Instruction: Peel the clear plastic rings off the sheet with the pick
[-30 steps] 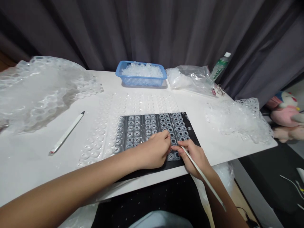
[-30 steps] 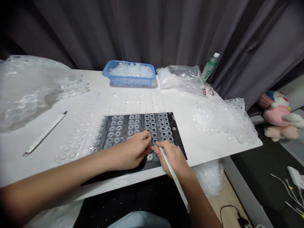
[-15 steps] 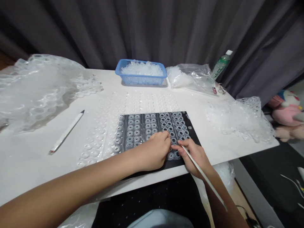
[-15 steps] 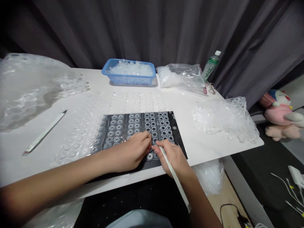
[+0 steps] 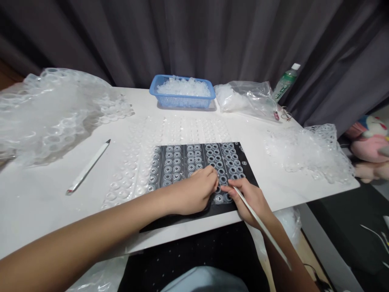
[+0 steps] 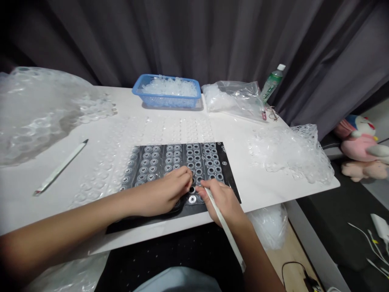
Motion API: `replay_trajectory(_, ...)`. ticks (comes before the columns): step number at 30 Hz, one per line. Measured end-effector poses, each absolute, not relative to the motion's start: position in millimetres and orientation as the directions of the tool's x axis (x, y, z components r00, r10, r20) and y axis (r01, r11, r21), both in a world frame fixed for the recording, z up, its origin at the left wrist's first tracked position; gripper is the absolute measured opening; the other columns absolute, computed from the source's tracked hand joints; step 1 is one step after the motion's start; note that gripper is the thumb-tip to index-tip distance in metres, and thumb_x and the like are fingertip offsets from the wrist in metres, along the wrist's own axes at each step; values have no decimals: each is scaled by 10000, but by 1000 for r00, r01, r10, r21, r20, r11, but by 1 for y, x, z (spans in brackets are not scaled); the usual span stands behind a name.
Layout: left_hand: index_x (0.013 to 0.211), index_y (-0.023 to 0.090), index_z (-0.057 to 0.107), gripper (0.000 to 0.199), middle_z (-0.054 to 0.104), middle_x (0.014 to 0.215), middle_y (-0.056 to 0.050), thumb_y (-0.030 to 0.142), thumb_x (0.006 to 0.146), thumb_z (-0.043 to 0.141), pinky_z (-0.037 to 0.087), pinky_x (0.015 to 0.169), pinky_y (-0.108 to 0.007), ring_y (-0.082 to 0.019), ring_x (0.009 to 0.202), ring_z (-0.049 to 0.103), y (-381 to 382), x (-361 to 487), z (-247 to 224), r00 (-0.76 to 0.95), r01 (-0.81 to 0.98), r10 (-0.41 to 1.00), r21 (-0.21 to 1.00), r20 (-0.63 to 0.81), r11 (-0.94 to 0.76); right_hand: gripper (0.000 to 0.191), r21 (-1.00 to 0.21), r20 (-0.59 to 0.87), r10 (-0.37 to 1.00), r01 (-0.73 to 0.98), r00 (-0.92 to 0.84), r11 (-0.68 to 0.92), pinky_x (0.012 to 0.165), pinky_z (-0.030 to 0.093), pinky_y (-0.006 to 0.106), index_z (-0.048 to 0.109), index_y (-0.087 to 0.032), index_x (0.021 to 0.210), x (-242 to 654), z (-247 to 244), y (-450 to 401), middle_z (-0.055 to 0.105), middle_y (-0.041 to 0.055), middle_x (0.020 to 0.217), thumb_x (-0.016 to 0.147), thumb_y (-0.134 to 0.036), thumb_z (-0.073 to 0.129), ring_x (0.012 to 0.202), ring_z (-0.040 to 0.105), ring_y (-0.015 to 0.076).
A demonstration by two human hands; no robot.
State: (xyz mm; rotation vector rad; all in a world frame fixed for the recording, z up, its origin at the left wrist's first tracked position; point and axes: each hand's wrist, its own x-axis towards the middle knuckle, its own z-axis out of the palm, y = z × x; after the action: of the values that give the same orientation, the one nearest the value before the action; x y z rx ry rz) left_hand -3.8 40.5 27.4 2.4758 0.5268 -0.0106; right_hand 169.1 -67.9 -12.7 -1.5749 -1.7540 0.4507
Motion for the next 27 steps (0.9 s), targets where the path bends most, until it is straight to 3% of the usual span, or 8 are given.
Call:
replay_trajectory(4, 843, 180, 407, 110, 434, 914, -38, 136, 908, 329, 427, 701, -295, -152, 771, 457, 47, -5, 31, 897, 375, 438, 623, -58, -687, 153, -726, 286, 958, 648, -21, 231, 794, 531, 318, 559, -217, 1032, 174, -10, -69, 722, 55, 925, 909, -267, 485, 908, 671, 195)
replay_trajectory(9, 858, 166, 450, 141, 461, 917, -44, 151, 925, 326, 417, 734, -295, -164, 819, 464, 47, -5, 27, 915, 323, 403, 574, 13, -753, 113, -760, 400, 909, 512, -120, 402, 718, 521, 279, 645, -209, 943, 180, -4, -70, 688, 41, 842, 852, -236, 583, 790, 648, 162)
replay_trajectory(14, 873, 158, 530, 184, 492, 1003, -64, 185, 936, 359, 416, 806, -306, -182, 915, 477, 48, -8, 24, 937, 246, 340, 546, 76, -801, 59, -766, 319, 941, 554, -116, 328, 586, 480, 239, 631, -193, 822, 181, -1, -70, 646, 11, 703, 806, -248, 645, 628, 601, 130)
replay_trajectory(17, 989, 170, 541, 138, 515, 1051, -68, 256, 898, 482, 414, 842, -329, -208, 972, 484, 48, -10, 25, 951, 215, 300, 546, 70, -810, 99, -764, 304, 941, 553, -147, 333, 560, 459, 233, 608, -184, 743, 181, -1, -70, 631, 13, 672, 798, -250, 657, 609, 590, 128)
replay_trajectory(21, 1152, 185, 474, 421, 528, 1128, -74, 318, 790, 644, 410, 871, -359, -247, 1046, 482, 46, -11, 26, 953, 225, 297, 523, 57, -822, 107, -764, 320, 929, 530, -187, 369, 552, 455, 235, 607, -185, 728, 182, -2, -70, 634, 17, 667, 796, -245, 664, 609, 592, 130)
replay_trajectory(27, 1125, 189, 491, 384, 540, 1114, -69, 306, 790, 635, 406, 875, -365, -244, 1027, 504, 42, -10, 24, 949, 256, 314, 486, 40, -835, 111, -745, 330, 924, 547, -195, 382, 553, 454, 234, 607, -185, 722, 181, -2, -70, 638, 16, 667, 796, -242, 668, 609, 594, 128)
